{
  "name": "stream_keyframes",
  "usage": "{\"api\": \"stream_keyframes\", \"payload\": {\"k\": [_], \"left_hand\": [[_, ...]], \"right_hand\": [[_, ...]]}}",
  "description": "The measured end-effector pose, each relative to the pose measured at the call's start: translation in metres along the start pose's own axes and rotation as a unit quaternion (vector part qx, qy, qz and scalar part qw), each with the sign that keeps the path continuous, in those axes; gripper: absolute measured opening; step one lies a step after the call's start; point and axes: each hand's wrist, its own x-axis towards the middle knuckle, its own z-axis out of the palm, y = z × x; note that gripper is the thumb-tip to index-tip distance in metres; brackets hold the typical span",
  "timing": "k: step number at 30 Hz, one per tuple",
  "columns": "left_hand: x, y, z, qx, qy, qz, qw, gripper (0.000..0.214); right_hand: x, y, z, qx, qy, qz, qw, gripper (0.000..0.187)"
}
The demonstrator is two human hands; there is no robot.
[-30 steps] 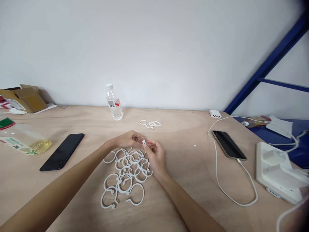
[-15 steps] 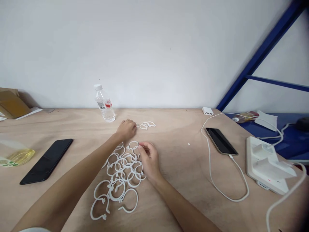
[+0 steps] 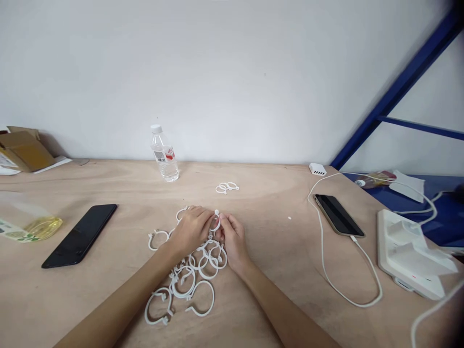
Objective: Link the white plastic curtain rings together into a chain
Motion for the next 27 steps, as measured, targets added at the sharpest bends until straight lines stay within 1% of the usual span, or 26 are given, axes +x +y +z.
{"api": "stream_keyframes", "payload": {"k": [2,4,6,7,9,11,12,13,15,17,19,21,22,24,25,26,27], "left_hand": [[-0.001,-0.002,0.002,0.021,0.001,0.018,1.000,0.024],[0.000,-0.003,0.000,0.026,-0.007,0.024,0.999,0.026],[0.003,-0.003,-0.005,0.001,-0.030,0.003,1.000,0.025],[0.005,-0.002,-0.008,-0.024,-0.045,-0.025,0.998,0.024],[0.009,-0.002,-0.013,-0.094,-0.075,-0.116,0.986,0.023],[0.012,-0.003,-0.015,-0.176,-0.092,-0.216,0.956,0.022],[0.014,-0.005,-0.014,-0.209,-0.094,-0.254,0.940,0.023],[0.015,-0.006,-0.014,-0.234,-0.094,-0.279,0.927,0.024],[0.016,-0.009,-0.012,-0.260,-0.094,-0.298,0.914,0.028],[0.017,-0.010,-0.012,-0.269,-0.104,-0.291,0.912,0.027],[0.019,-0.011,-0.017,-0.291,-0.126,-0.264,0.911,0.024],[0.025,-0.013,-0.025,-0.304,-0.163,-0.224,0.911,0.019],[0.030,-0.016,-0.030,-0.305,-0.194,-0.200,0.911,0.020],[0.044,-0.023,-0.039,-0.281,-0.267,-0.157,0.908,0.038],[0.053,-0.027,-0.042,-0.248,-0.297,-0.140,0.911,0.047],[0.061,-0.031,-0.042,-0.205,-0.317,-0.127,0.917,0.052],[0.070,-0.035,-0.040,-0.152,-0.320,-0.118,0.928,0.054]], "right_hand": [[-0.001,0.000,-0.001,0.001,-0.019,0.010,1.000,0.035],[-0.002,-0.002,-0.002,-0.011,-0.040,0.016,0.999,0.037],[-0.002,-0.003,-0.002,-0.028,-0.063,0.017,0.997,0.037],[-0.003,-0.004,-0.003,-0.033,-0.074,0.019,0.996,0.036],[-0.003,-0.006,-0.004,-0.035,-0.092,0.025,0.995,0.035],[-0.003,-0.005,-0.005,-0.030,-0.102,0.029,0.994,0.035],[-0.003,-0.005,-0.005,-0.029,-0.104,0.028,0.994,0.034],[-0.003,-0.005,-0.005,-0.030,-0.105,0.025,0.994,0.033],[-0.003,-0.003,-0.005,-0.035,-0.105,0.016,0.994,0.031],[-0.003,-0.003,-0.004,-0.046,-0.102,0.006,0.994,0.030],[-0.004,-0.004,-0.003,-0.058,-0.091,-0.002,0.994,0.029],[-0.005,-0.005,-0.002,-0.071,-0.084,-0.010,0.994,0.028],[-0.006,-0.006,-0.002,-0.079,-0.084,-0.016,0.993,0.027],[-0.006,-0.008,-0.001,-0.098,-0.093,-0.038,0.990,0.025],[-0.007,-0.009,-0.001,-0.110,-0.100,-0.056,0.987,0.024],[-0.007,-0.009,-0.001,-0.122,-0.108,-0.076,0.984,0.025],[-0.007,-0.010,-0.001,-0.132,-0.115,-0.092,0.980,0.028]]}}
